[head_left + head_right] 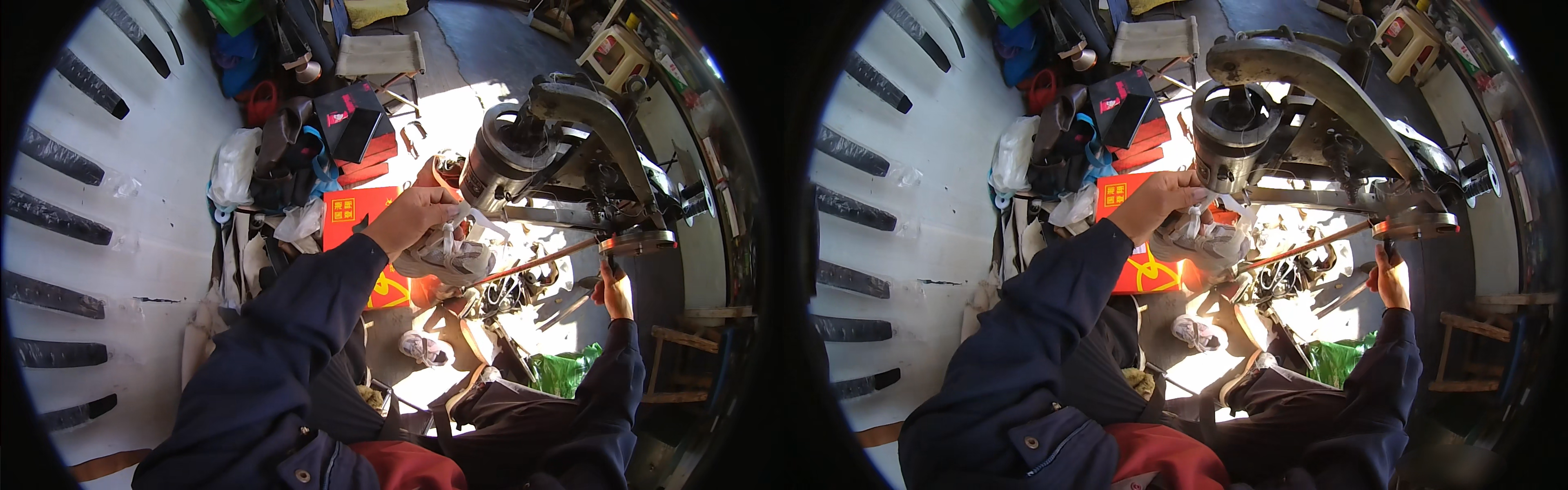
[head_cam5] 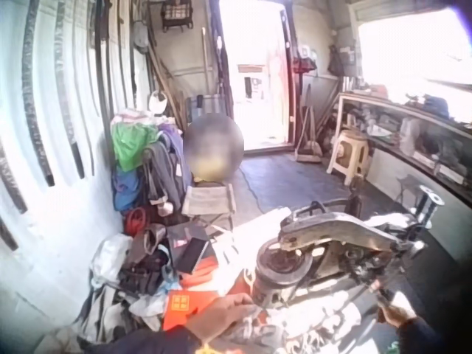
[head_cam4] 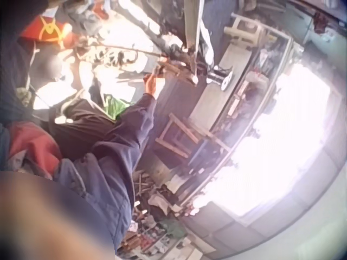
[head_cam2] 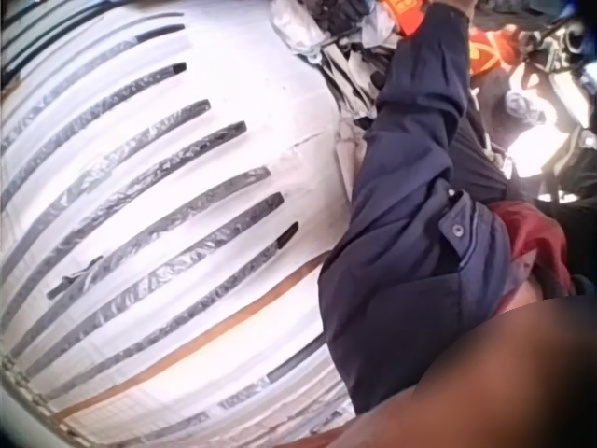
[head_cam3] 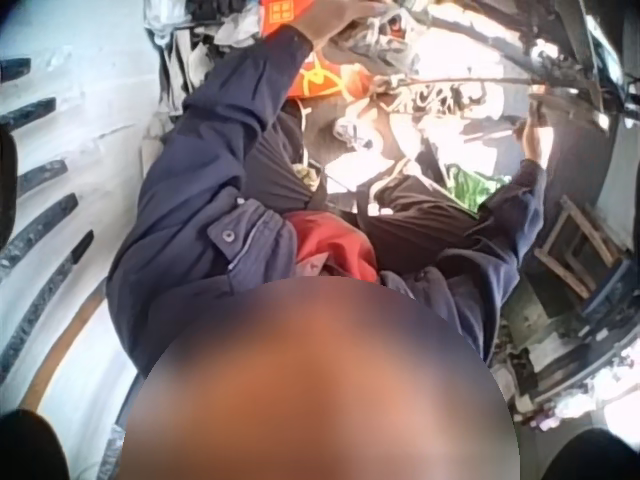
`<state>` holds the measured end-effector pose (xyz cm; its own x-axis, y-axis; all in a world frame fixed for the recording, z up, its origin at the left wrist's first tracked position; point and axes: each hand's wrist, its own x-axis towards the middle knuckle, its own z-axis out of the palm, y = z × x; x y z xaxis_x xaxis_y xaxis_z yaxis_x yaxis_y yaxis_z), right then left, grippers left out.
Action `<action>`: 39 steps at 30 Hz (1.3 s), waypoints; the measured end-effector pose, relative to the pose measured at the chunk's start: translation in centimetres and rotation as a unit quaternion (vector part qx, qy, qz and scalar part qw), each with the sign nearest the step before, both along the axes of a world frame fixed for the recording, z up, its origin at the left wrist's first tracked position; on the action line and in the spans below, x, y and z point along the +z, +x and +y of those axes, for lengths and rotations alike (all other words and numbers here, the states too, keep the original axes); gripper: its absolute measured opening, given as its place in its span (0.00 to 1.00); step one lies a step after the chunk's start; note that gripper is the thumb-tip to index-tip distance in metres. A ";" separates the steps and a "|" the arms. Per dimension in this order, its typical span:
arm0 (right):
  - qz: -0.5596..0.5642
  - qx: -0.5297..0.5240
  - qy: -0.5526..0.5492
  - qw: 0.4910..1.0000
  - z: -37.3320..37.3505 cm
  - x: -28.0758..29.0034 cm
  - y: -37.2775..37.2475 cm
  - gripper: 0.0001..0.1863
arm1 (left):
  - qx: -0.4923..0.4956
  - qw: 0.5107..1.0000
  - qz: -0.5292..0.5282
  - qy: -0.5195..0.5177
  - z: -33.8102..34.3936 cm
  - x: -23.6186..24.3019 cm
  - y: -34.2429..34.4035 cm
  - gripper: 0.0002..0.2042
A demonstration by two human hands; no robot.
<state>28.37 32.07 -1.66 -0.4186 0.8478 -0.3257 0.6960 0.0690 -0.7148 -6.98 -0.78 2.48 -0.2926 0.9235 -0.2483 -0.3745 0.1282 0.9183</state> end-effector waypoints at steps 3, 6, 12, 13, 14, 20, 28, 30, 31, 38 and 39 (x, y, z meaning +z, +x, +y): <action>0.063 0.068 0.017 0.996 -2.6 3.4 -1.4 0.21 | 0.007 1.000 -0.003 -0.002 0.2 0.0 0.2 0.12; 0.169 0.034 0.109 0.979 -2.4 7.2 -1.0 0.17 | 0.019 1.000 -0.009 -0.003 0.2 0.2 0.5 0.12; 0.173 -0.135 0.198 0.955 4.0 7.0 2.1 0.14 | 0.014 1.000 -0.022 0.005 0.1 0.4 0.5 0.12; 0.159 -0.147 0.192 0.957 5.0 5.8 2.7 0.14 | 0.014 0.999 -0.027 0.013 0.2 0.3 0.5 0.12; 0.135 -0.173 0.181 0.959 5.8 4.3 2.9 0.14 | 0.013 1.000 -0.020 0.004 0.2 0.2 0.5 0.13; 0.029 -0.036 0.053 0.998 3.7 -2.6 2.3 0.19 | 0.009 1.000 0.001 -0.003 0.1 -0.4 0.3 0.13; 0.009 -0.005 -0.023 1.000 -0.7 -0.8 -0.6 0.22 | 0.051 0.998 -0.023 0.018 0.8 -0.7 0.9 0.07; 0.020 0.002 -0.030 0.999 -0.7 -0.6 -0.7 0.22 | 0.049 0.998 -0.024 0.024 0.8 -0.8 1.0 0.06; 0.011 0.002 -0.019 1.000 -0.7 -0.7 -0.7 0.22 | 0.054 0.998 -0.023 0.011 0.8 -0.8 1.0 0.06; 0.026 0.008 0.018 0.999 0.2 -2.4 -0.2 0.20 | 0.057 0.998 -0.010 0.017 0.7 -0.7 1.1 0.05; 0.034 -0.004 0.021 0.999 0.4 -2.8 -0.2 0.20 | 0.060 0.998 -0.006 0.018 0.7 -0.7 1.1 0.05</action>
